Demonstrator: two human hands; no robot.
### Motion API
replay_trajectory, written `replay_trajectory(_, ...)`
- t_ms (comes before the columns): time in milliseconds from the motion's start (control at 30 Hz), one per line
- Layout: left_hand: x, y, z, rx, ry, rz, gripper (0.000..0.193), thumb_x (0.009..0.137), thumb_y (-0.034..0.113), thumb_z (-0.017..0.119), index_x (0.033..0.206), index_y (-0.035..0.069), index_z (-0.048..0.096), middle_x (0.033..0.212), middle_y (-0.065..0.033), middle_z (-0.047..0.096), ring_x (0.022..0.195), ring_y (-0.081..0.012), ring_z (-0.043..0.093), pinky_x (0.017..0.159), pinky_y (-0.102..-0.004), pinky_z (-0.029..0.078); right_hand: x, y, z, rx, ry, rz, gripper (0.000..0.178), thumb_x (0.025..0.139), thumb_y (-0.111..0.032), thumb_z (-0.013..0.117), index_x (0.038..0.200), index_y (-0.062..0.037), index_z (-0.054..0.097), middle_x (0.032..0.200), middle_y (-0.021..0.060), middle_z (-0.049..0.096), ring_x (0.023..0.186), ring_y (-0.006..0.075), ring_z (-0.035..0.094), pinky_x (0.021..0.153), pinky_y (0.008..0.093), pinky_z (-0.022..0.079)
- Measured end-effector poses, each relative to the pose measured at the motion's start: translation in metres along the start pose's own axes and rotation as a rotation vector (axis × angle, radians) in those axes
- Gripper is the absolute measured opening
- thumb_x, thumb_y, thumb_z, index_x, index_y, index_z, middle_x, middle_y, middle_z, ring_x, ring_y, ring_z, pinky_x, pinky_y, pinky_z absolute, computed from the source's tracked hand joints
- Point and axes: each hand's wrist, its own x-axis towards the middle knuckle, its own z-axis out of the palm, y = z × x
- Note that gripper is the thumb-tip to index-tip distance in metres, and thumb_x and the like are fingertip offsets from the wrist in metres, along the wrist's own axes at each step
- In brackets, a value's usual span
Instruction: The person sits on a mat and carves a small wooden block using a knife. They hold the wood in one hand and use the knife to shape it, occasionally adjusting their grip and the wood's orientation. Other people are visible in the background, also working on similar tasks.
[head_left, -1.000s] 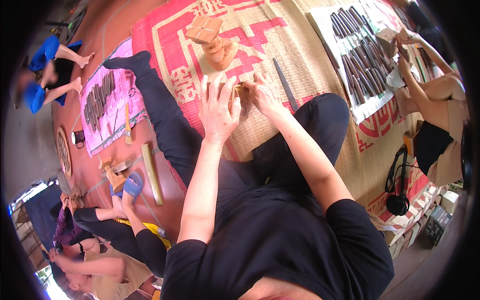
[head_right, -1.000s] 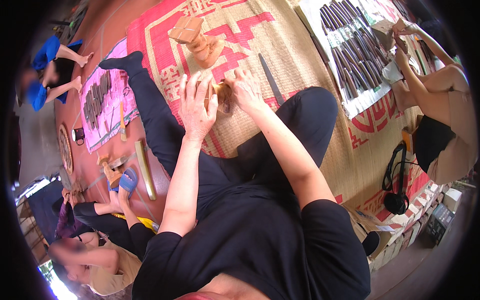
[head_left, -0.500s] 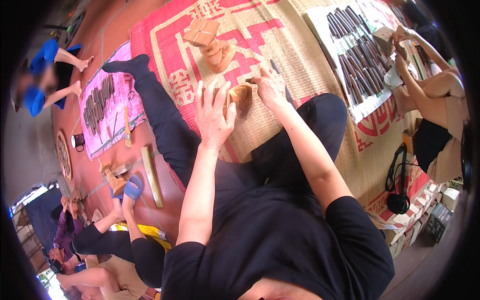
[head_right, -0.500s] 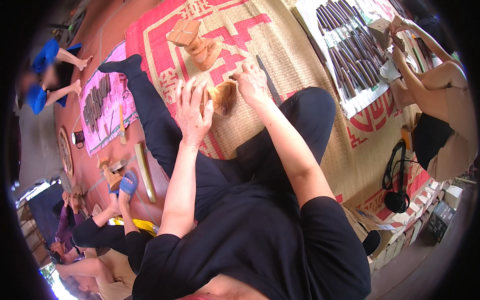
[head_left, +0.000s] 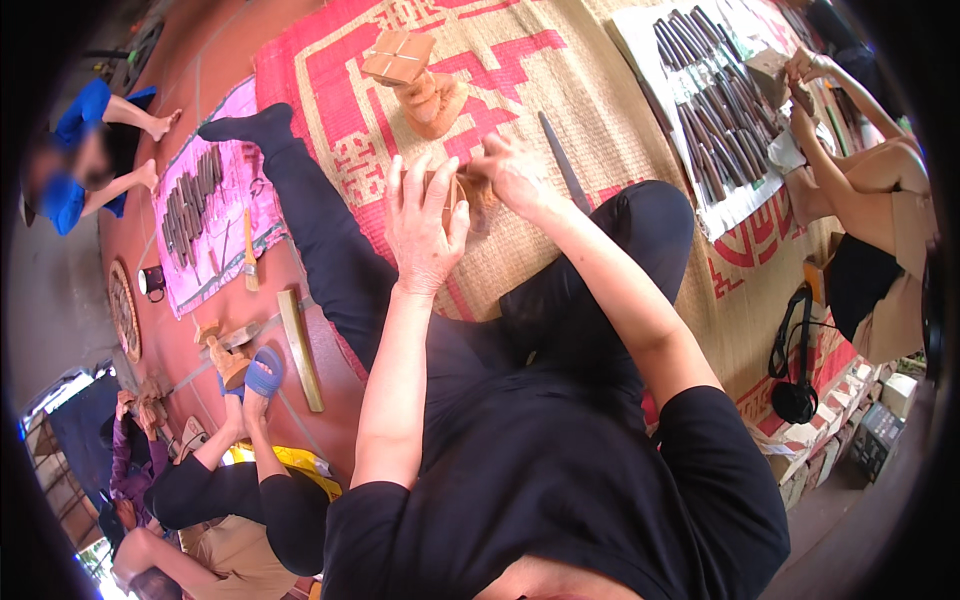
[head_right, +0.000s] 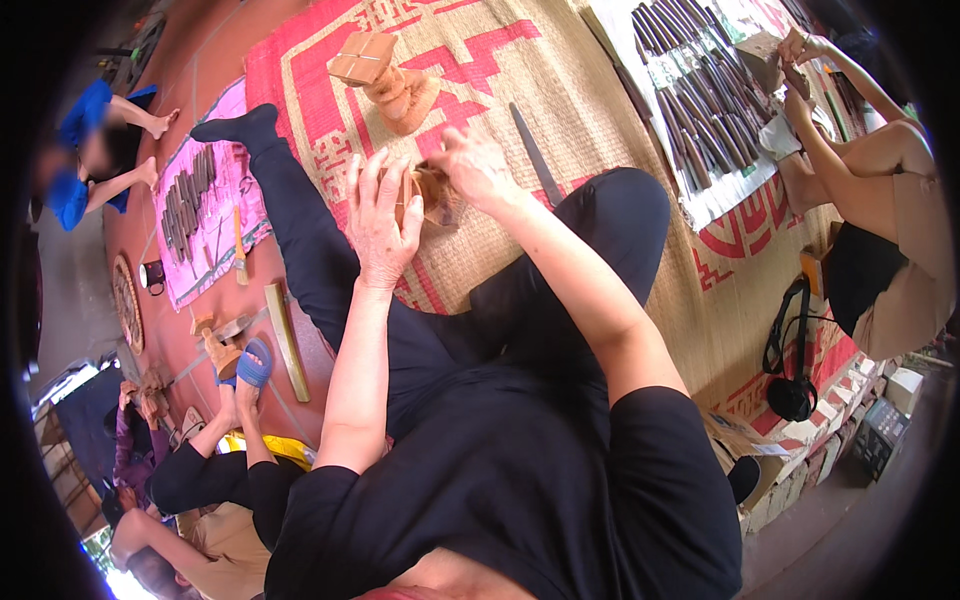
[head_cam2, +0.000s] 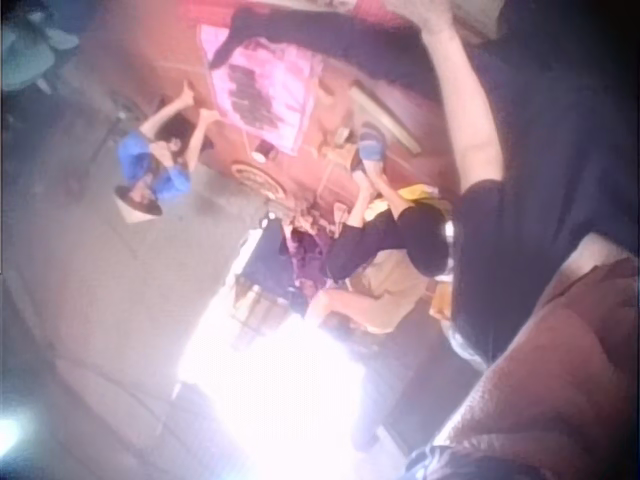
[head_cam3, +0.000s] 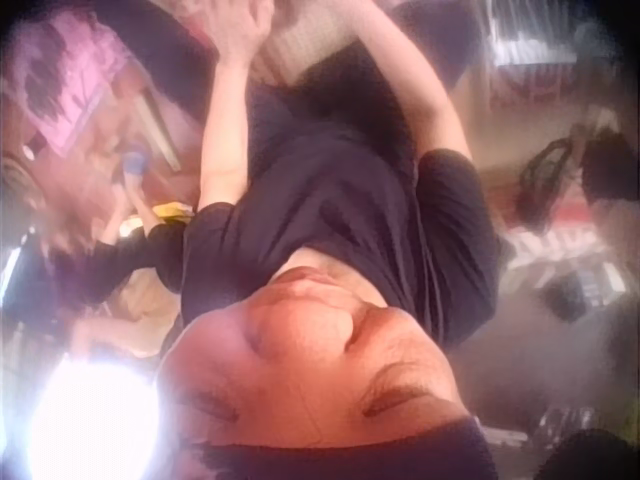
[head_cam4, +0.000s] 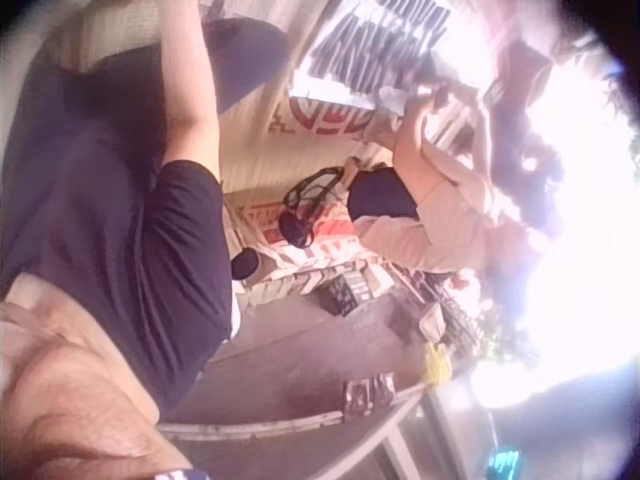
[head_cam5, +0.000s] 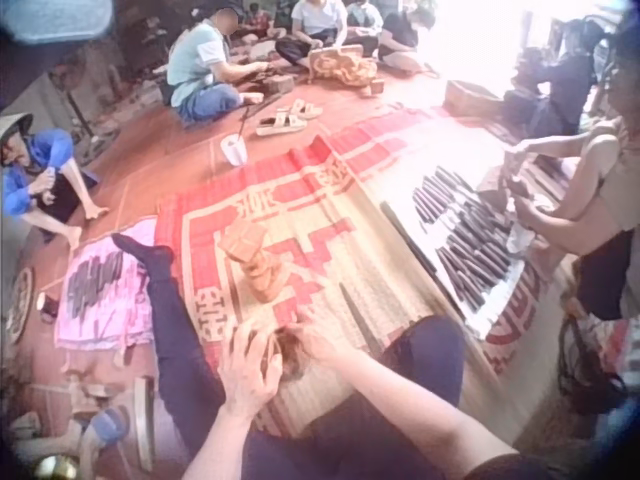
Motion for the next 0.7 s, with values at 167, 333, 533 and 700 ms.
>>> replay_trajectory(167,0.003,0.0,0.001,-0.052,0.007,-0.001,0.051,0.078,0.018,0.067,0.128,0.015,0.058,0.135,-0.0119,0.048,0.133,-0.0409,0.037,0.111,-0.0489,0.034,0.003,0.023,-0.005,-0.072,-0.164,0.09,0.022,0.079,-0.017,0.062,0.097,-0.0179,0.075,0.101,0.0098,0.059,0.103,0.0277,0.059,0.085,0.0397,0.049)
replay_trajectory(333,0.003,0.002,-0.001,-0.008,-0.006,-0.003,0.049,0.08,0.017,0.063,0.129,0.014,0.057,0.138,-0.0112,0.047,0.135,-0.041,0.036,0.113,-0.0486,0.033,0.006,-0.001,-0.011,-0.008,0.006,-0.007,0.02,0.081,-0.02,0.061,0.095,-0.0158,0.074,0.1,0.0096,0.06,0.096,0.0287,0.061,0.083,0.0412,0.05)
replay_trajectory(533,0.007,0.008,-0.001,-0.061,-0.065,0.036,0.05,0.081,0.017,0.064,0.13,0.013,0.056,0.137,-0.012,0.048,0.135,-0.0404,0.036,0.112,-0.0487,0.033,-0.007,0.016,0.009,-0.076,-0.064,-0.002,0.018,0.081,-0.023,0.061,0.093,-0.0154,0.073,0.098,0.0094,0.061,0.095,0.0281,0.062,0.08,0.0401,0.051)
replay_trajectory(700,0.003,0.0,-0.002,-0.023,-0.023,0.014,0.05,0.08,0.018,0.063,0.129,0.014,0.057,0.136,-0.0117,0.048,0.134,-0.0395,0.037,0.112,-0.0486,0.034,0.007,0.005,-0.013,-0.042,-0.023,0.049,0.018,0.081,-0.02,0.061,0.09,-0.0134,0.074,0.094,0.0097,0.06,0.095,0.0285,0.062,0.082,0.0405,0.05)
